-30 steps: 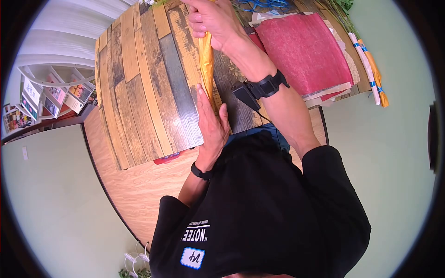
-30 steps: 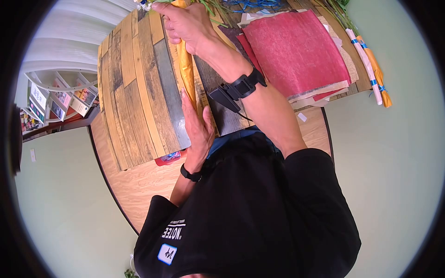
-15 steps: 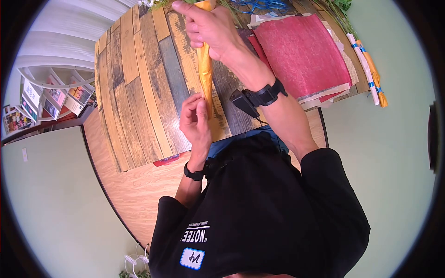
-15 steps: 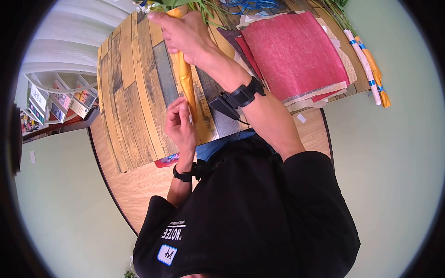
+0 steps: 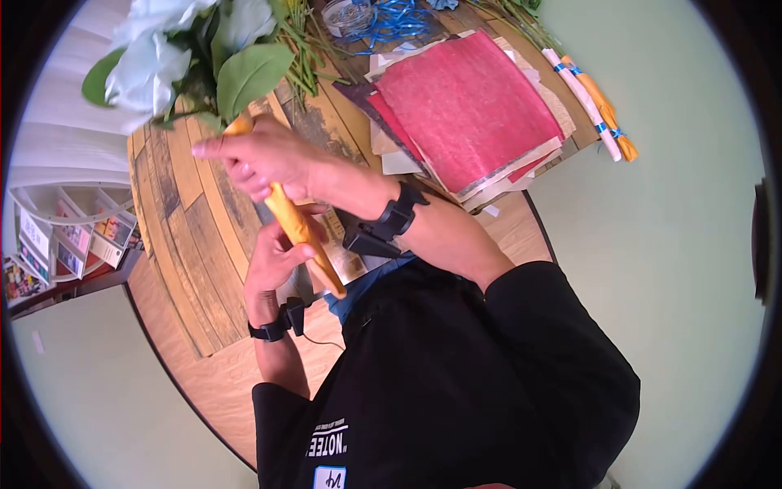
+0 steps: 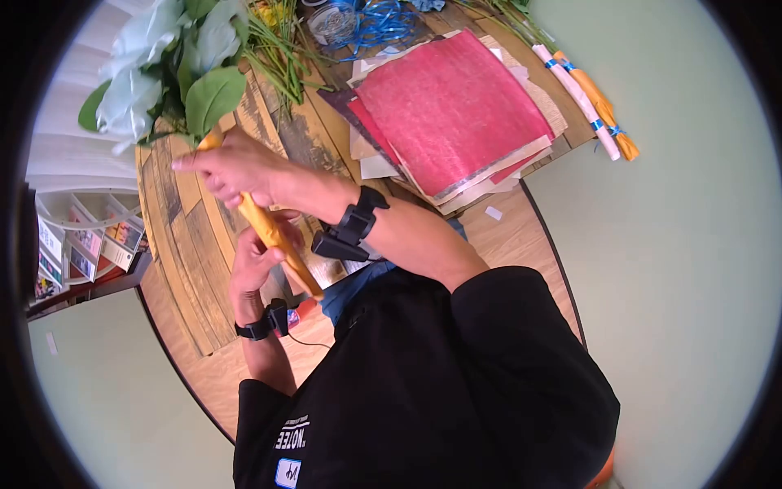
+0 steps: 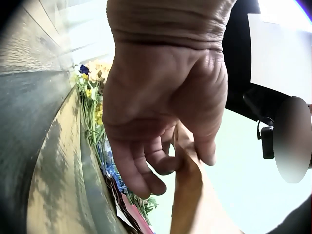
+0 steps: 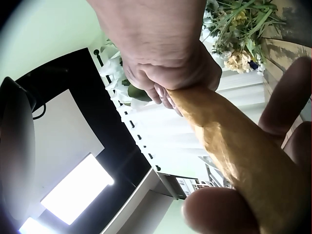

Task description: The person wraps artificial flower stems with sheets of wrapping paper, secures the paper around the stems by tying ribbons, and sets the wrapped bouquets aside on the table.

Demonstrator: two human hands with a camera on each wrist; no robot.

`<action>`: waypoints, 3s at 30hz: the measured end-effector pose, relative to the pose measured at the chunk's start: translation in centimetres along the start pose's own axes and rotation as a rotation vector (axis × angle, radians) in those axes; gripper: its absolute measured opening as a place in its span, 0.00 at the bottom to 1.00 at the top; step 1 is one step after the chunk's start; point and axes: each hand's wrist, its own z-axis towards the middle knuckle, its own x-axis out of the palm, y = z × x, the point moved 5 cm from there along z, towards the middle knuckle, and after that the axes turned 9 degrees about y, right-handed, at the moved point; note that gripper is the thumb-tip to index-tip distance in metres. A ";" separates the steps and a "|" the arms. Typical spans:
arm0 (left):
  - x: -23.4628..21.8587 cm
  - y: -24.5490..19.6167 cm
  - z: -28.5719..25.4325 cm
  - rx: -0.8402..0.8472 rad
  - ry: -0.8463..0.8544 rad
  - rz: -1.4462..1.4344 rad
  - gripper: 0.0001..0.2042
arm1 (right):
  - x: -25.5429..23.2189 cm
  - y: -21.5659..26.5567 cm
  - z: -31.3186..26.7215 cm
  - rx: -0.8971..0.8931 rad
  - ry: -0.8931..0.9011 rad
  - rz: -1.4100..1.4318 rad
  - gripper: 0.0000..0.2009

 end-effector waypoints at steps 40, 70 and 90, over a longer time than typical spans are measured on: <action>1.7 4.1 -2.9 0.039 -0.721 -0.418 0.17 | -2.5 -11.4 3.6 0.369 -0.137 -0.078 0.20; -1.8 5.5 -4.7 -0.063 -0.721 -0.701 0.17 | -23.2 11.4 -4.2 0.181 -0.735 -1.897 0.14; -1.5 5.2 -4.6 -0.051 -0.775 -0.577 0.17 | -26.7 12.0 -1.6 0.248 -0.634 -1.970 0.08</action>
